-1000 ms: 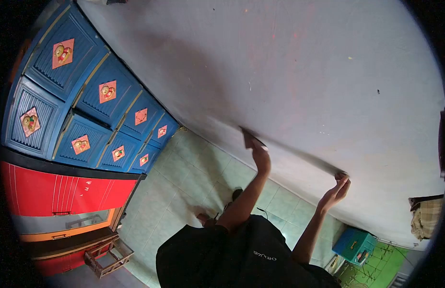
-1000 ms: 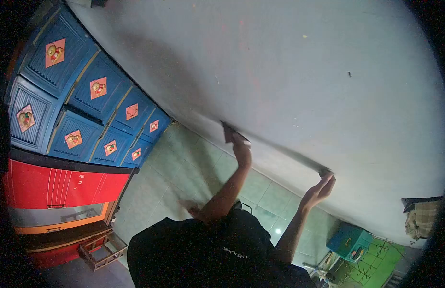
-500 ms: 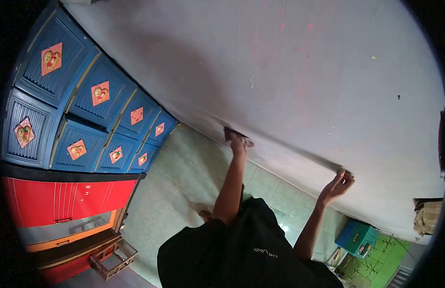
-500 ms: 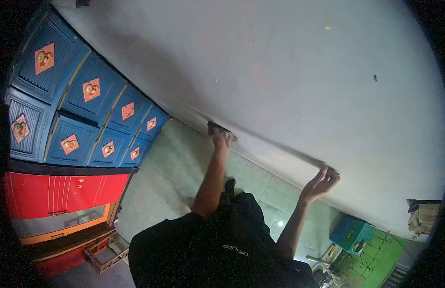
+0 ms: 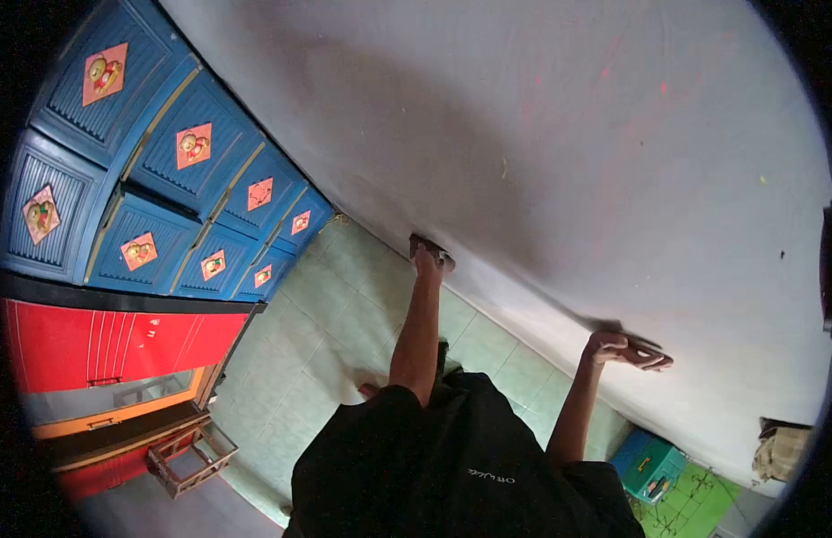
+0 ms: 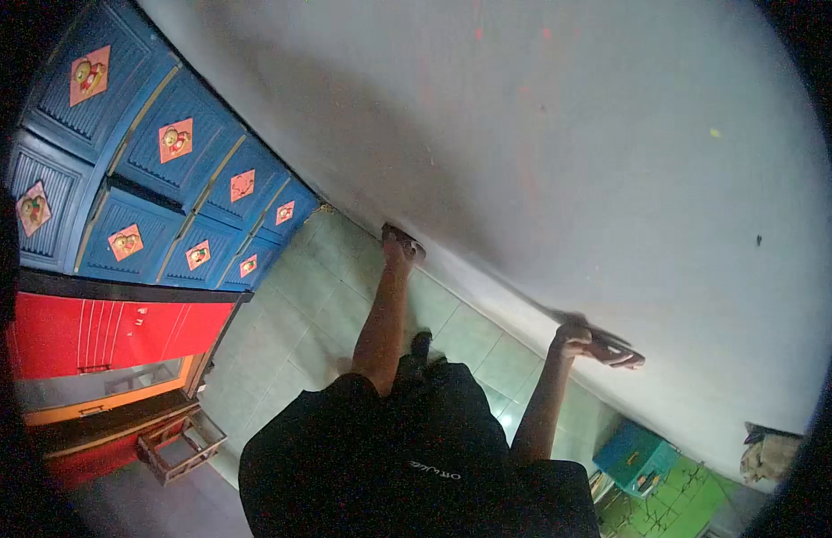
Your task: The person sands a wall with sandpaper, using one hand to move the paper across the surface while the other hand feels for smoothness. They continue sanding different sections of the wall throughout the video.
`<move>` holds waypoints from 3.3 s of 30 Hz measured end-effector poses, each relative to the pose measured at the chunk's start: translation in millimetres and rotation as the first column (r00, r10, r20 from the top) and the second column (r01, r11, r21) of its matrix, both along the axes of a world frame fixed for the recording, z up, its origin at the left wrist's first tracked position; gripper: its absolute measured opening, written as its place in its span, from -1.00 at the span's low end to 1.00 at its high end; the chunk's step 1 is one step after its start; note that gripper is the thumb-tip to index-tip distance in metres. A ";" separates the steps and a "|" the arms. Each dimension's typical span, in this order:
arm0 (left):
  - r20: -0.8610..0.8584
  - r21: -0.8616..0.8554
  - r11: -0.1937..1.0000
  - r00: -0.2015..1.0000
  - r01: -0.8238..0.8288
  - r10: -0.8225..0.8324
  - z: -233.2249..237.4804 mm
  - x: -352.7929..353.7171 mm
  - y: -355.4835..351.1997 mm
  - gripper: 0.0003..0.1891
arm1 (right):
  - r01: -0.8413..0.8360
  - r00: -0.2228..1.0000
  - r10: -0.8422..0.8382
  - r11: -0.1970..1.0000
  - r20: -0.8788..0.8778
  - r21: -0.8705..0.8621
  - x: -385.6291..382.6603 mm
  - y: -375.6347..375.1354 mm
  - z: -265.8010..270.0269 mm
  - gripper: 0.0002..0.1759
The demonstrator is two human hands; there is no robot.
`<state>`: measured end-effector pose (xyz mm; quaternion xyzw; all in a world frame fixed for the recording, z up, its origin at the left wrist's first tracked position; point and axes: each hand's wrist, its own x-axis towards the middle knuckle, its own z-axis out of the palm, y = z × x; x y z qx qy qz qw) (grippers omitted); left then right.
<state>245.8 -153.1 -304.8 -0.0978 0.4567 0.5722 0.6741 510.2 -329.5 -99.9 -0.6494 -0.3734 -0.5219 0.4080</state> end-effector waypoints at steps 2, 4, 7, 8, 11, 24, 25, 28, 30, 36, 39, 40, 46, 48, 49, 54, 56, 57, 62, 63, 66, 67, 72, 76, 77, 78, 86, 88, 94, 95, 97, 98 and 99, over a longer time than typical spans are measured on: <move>-0.066 0.273 0.959 0.996 0.078 -0.063 -43.8 5.1 -3.4 -0.58 | -0.002 0.999 0.002 1.000 0.047 -0.009 3.0 4.6 1.3 -0.26; -0.146 0.198 0.974 0.986 0.110 -0.082 -56.3 53.4 -48.1 -0.55 | 0.016 0.997 -0.016 1.000 0.075 -0.011 0.6 2.1 2.7 -0.30; -0.216 0.088 0.974 0.959 0.207 -0.184 -35.4 59.3 -63.4 -0.47 | 0.016 0.999 -0.016 1.000 0.046 -0.004 2.1 1.1 -0.5 -0.31; -0.209 0.063 0.959 0.943 0.277 -0.258 -14.7 54.3 -61.5 -0.37 | 0.015 0.999 -0.015 1.000 0.050 -0.006 3.3 0.4 -1.2 -0.31; 0.042 -0.040 0.996 0.996 0.076 -0.074 -54.4 8.1 11.4 -0.33 | 0.025 0.998 -0.023 0.999 0.065 -0.022 6.2 -3.4 -4.1 -0.29; 0.033 0.011 0.989 0.988 0.150 -0.150 -98.6 34.2 -23.9 -0.60 | 0.002 1.000 -0.008 0.972 -0.027 -0.236 5.6 -21.0 -1.5 -0.05; 0.031 0.055 0.988 0.989 0.142 -0.144 -96.7 24.5 -19.8 -0.61 | -0.010 0.998 -0.007 0.960 -0.060 -0.280 5.2 -24.5 -1.2 0.03; 0.168 0.186 0.947 0.942 0.260 -0.292 -69.7 49.2 -51.9 -0.58 | -0.037 0.995 0.003 0.933 -0.095 -0.357 3.6 -30.2 3.6 0.15; -0.026 0.363 0.925 0.993 0.114 -0.113 -28.3 113.0 -101.2 -0.50 | -0.028 0.996 -0.007 0.924 -0.092 -0.381 3.3 -32.4 5.2 0.19; 0.222 -0.061 0.954 0.936 0.292 -0.272 -21.2 93.3 -86.3 -0.62 | -0.122 0.986 0.058 0.890 -0.158 -0.440 8.7 -42.7 0.6 0.20; 0.198 0.009 0.965 0.946 0.261 -0.258 -19.7 103.9 -88.6 -0.71 | -0.127 0.986 0.061 0.877 -0.155 -0.463 8.4 -44.3 3.5 0.19; 0.220 -0.046 0.964 0.944 0.261 -0.244 3.0 115.1 -100.8 -0.72 | -0.127 0.988 0.069 0.874 -0.140 -0.470 8.8 -44.0 4.9 0.17; 0.217 -0.113 0.946 0.937 0.304 -0.275 -19.8 111.0 -95.2 -0.76 | -0.193 0.960 0.078 0.881 -0.269 -0.432 7.8 -47.8 -3.1 0.25; 0.231 -0.092 0.956 0.940 0.278 -0.251 -11.9 102.5 -91.3 -0.78 | -0.325 0.888 0.155 0.879 -0.434 -0.350 -1.3 -48.2 -10.1 0.24; 0.192 -0.111 0.960 0.954 0.255 -0.232 13.8 109.5 -95.2 -0.78 | -0.446 0.782 0.237 0.859 -0.577 -0.252 -1.4 -47.3 -10.2 0.23; 0.171 -0.158 0.921 0.928 0.357 -0.330 10.9 129.5 -121.1 -0.59 | -0.235 0.965 0.153 0.867 -0.213 -0.439 2.5 -45.0 4.6 0.16; 0.199 -0.101 0.948 0.939 0.303 -0.279 -10.4 111.3 -95.8 -0.66 | -0.246 0.956 0.144 0.869 -0.255 -0.429 8.8 -47.5 0.8 0.14; 0.215 -0.071 0.959 0.943 0.276 -0.255 -25.3 102.4 -86.8 -0.69 | -0.244 0.957 0.145 0.873 -0.253 -0.423 10.3 -47.2 0.4 0.14; 0.186 -0.131 0.924 0.924 0.360 -0.334 -14.0 145.9 -135.2 -0.71 | -0.229 0.965 0.146 0.874 -0.218 -0.428 12.3 -46.5 -1.4 0.12; 0.166 -0.166 0.934 0.942 0.317 -0.291 32.9 148.3 -145.8 -0.69 | -0.232 0.964 0.147 0.873 -0.222 -0.429 11.6 -47.3 -0.8 0.12; 0.158 -0.170 0.919 0.930 0.357 -0.332 -27.8 149.1 -130.6 -0.62 | -0.219 0.967 0.134 0.874 -0.217 -0.435 12.9 -48.6 0.3 0.11; 0.234 -0.137 0.919 0.914 0.368 -0.331 -45.0 137.4 -117.8 -0.59 | -0.238 0.961 0.145 0.868 -0.236 -0.436 14.0 -48.4 -1.2 0.12; 0.233 -0.075 0.917 0.900 0.393 -0.367 -10.8 161.7 -153.6 -0.55 | -0.251 0.960 0.159 0.851 -0.230 -0.461 13.8 -52.1 -2.2 0.12; 0.234 -0.186 0.908 0.915 0.375 -0.329 -29.4 158.0 -142.9 -0.63 | -0.255 0.956 0.157 0.862 -0.247 -0.438 13.2 -50.4 -0.8 0.11; 0.307 -0.140 0.914 0.895 0.380 -0.324 -50.7 149.1 -129.1 -0.67 | -0.246 0.959 0.151 0.861 -0.238 -0.444 12.6 -49.9 -1.3 0.10; 0.324 -0.079 0.933 0.894 0.352 -0.310 -68.1 146.4 -126.9 -0.74 | -0.233 0.962 0.140 0.867 -0.234 -0.440 10.7 -51.7 -2.0 0.10; 0.291 -0.181 0.891 0.888 0.416 -0.356 -54.7 155.1 -131.2 -0.71 | -0.261 0.957 0.170 0.857 -0.234 -0.445 12.8 -50.3 0.5 0.09; 0.388 -0.268 0.863 0.868 0.428 -0.310 -128.8 152.7 -111.5 -0.70 | -0.262 0.956 0.173 0.861 -0.235 -0.435 9.9 -52.1 -0.4 0.09; 0.387 -0.082 0.874 0.824 0.478 -0.414 21.0 136.2 -139.4 -0.69 | -0.258 0.962 0.186 0.860 -0.200 -0.440 9.9 -48.4 3.5 0.08; 0.417 -0.162 0.865 0.827 0.476 -0.377 -9.3 136.4 -128.5 -0.70 | -0.255 0.962 0.180 0.863 -0.206 -0.436 9.8 -49.6 2.9 0.08; 0.409 -0.352 0.829 0.868 0.435 -0.281 -89.9 138.4 -104.0 -0.75 | -0.259 0.962 0.189 0.857 -0.196 -0.445 11.4 -48.6 2.7 0.07; 0.405 -0.308 0.849 0.867 0.429 -0.291 -86.9 138.3 -104.3 -0.74 | -0.252 0.965 0.189 0.854 -0.181 -0.455 11.6 -48.6 3.5 0.06; 0.405 -0.263 0.868 0.864 0.422 -0.298 -76.4 140.6 -106.7 -0.74 | -0.252 0.966 0.191 0.856 -0.175 -0.452 11.8 -47.2 3.8 0.06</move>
